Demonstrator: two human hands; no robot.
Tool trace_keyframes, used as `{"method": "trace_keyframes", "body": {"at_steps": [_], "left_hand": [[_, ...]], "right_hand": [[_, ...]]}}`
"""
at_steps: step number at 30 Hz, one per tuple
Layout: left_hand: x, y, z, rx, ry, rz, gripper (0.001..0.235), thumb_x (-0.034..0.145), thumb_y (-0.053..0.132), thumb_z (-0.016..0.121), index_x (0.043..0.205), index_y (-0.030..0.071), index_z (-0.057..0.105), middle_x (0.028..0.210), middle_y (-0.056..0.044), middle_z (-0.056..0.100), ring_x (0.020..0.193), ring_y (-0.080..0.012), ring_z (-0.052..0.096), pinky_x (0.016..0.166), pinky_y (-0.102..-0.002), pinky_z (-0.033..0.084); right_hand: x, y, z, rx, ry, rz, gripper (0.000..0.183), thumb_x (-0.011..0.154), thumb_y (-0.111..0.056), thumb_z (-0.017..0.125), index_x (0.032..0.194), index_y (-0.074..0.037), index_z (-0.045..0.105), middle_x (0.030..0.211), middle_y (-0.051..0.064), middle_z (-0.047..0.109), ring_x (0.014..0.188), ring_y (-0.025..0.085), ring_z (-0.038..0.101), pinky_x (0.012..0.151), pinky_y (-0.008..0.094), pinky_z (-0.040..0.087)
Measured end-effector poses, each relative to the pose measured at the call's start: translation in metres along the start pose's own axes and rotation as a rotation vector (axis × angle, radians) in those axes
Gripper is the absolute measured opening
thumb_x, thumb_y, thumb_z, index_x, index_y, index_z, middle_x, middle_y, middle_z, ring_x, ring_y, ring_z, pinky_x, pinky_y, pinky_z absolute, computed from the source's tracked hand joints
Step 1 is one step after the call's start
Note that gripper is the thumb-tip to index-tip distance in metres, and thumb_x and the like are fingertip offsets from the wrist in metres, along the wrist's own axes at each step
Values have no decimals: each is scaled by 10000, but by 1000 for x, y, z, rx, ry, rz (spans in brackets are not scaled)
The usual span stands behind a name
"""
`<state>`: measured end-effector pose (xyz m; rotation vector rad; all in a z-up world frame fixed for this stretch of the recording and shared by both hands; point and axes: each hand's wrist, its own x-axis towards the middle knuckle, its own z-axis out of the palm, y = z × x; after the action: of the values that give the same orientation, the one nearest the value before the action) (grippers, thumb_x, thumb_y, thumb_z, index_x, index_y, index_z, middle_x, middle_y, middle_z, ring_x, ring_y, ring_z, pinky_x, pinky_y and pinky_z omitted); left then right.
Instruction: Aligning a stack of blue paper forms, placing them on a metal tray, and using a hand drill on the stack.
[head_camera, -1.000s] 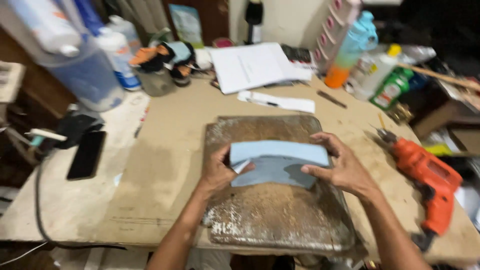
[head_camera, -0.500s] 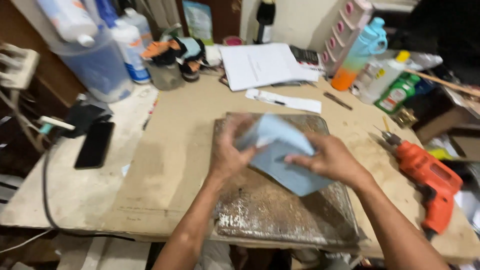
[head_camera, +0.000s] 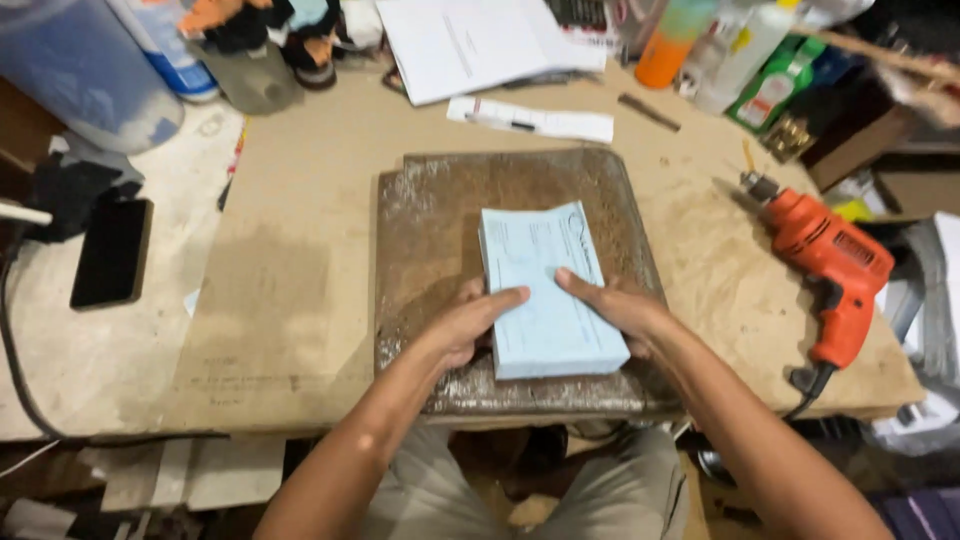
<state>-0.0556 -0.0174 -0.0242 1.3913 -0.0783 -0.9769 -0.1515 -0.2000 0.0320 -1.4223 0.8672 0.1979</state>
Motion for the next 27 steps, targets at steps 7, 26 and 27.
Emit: {"method": "trace_keyframes", "body": {"at_steps": [7,26,27], "left_hand": [[56,-46,-28,-105,-54,54,760,841,287,834,1417,-62,482,1147,-217,649,996,-323,704,714,-467,639],[-71,22,12,262,-135,374,810,944,204,670,1551,-61,204,1481,-378,396,1430,-570,313,1141,-660,352],[-76,22,9,276,-108,282,865,935,222,682,1568,-53,161,1532,-375,336,1455,-547,285,1149,-652,351]], "right_hand": [[-16,-10,0,-7,-110,-73,921,740,-319,863,1459,110,478,1124,255,709,937,353,753,769,505,609],[-89,-22,16,-440,-22,-336,799,869,-375,748,1500,-13,417,1450,326,535,1355,526,528,1056,690,496],[-87,-19,17,-446,5,-254,908,857,-439,761,1539,-6,346,1520,326,433,1417,512,444,1107,689,429]]}}
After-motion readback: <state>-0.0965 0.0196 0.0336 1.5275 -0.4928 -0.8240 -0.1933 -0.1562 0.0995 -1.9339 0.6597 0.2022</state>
